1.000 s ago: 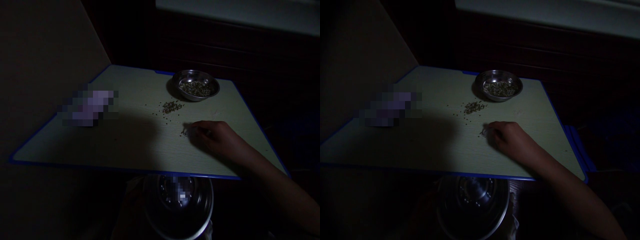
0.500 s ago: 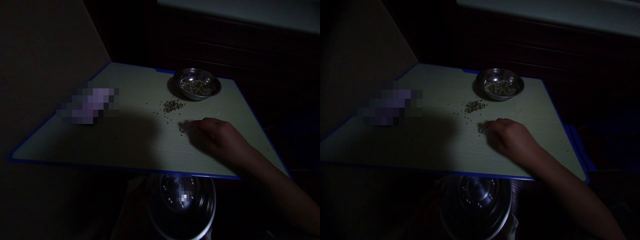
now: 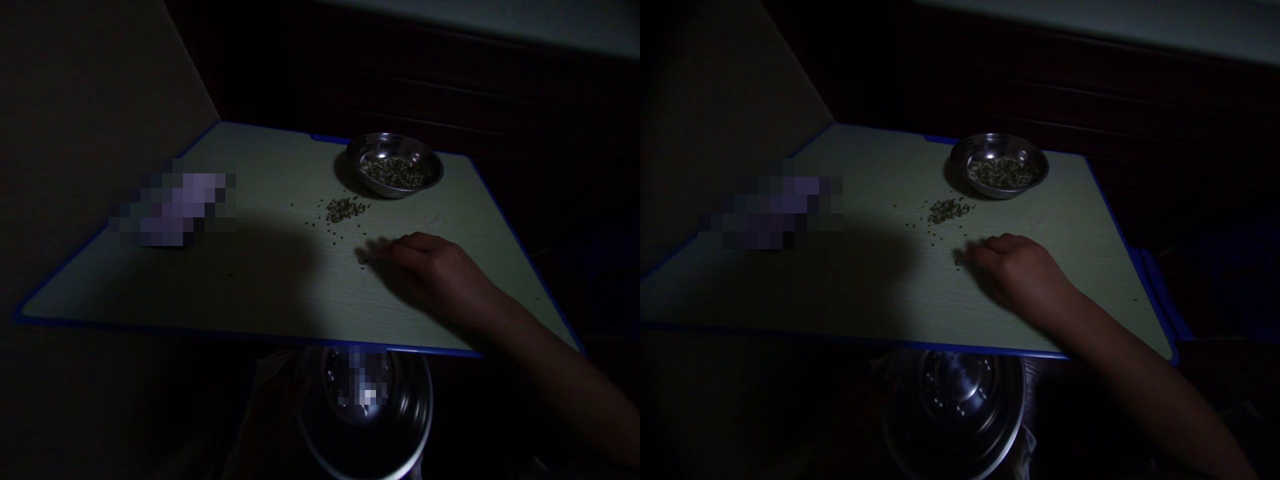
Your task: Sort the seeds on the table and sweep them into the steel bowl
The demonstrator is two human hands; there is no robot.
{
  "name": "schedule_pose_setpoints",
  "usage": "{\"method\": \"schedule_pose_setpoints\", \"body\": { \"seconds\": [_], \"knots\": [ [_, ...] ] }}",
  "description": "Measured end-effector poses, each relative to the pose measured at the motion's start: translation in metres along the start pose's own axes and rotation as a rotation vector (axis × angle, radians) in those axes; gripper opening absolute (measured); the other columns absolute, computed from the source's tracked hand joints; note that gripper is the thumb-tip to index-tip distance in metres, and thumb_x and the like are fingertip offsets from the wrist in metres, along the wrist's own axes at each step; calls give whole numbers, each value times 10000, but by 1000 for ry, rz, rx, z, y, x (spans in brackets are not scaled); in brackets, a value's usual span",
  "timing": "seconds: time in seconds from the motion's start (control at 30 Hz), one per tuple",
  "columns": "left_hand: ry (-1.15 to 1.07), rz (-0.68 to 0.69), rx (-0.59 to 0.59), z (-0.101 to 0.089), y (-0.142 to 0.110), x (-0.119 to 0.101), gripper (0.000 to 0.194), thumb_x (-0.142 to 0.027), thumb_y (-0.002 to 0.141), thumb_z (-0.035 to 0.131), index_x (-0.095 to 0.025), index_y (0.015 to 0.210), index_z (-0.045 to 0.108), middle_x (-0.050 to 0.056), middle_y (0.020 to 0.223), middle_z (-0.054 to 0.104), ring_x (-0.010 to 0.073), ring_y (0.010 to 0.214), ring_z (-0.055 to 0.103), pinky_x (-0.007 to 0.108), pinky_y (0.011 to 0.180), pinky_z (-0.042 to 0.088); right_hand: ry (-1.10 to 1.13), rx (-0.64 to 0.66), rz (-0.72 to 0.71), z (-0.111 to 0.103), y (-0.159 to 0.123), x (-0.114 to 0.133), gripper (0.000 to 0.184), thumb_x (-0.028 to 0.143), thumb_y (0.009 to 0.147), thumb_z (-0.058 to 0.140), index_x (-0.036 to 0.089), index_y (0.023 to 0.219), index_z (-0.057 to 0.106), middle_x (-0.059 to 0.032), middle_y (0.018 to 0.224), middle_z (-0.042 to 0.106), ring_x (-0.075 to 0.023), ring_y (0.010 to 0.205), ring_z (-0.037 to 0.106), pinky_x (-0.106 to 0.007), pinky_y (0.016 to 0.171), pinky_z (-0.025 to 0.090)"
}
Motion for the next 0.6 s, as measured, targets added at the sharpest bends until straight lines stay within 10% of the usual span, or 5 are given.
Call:
{"method": "schedule_pose_setpoints", "body": {
  "seconds": [0.37, 0.6],
  "knots": [
    [-25, -1, 28, 2, 0, -25, 288, -431, 774, 628, -217, 923, 750, 54, 1022, 735, 294, 1010, 647, 360, 870, 503, 27, 7, -2, -4, -3, -3, 289, 117, 862, 522, 132, 1117, 657, -102, 1001, 702, -215, 893, 630, -327, 799, 470],
    [-27, -57, -74, 3, 7, -6, 293, -429, 720, 648, -188, 842, 760, 79, 953, 753, 320, 946, 673, 401, 855, 514, -6, -15, 49, -3, -2, -1, 322, 82, 823, 542, 112, 1126, 648, -121, 996, 700, -226, 861, 641, -325, 748, 490]
  ]
}}
Point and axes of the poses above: each hand's wrist, its own y-axis towards the middle knuckle, its own z-axis out of the palm, x = y × z, the point moved 1 cm from there along y, towards the middle knuckle
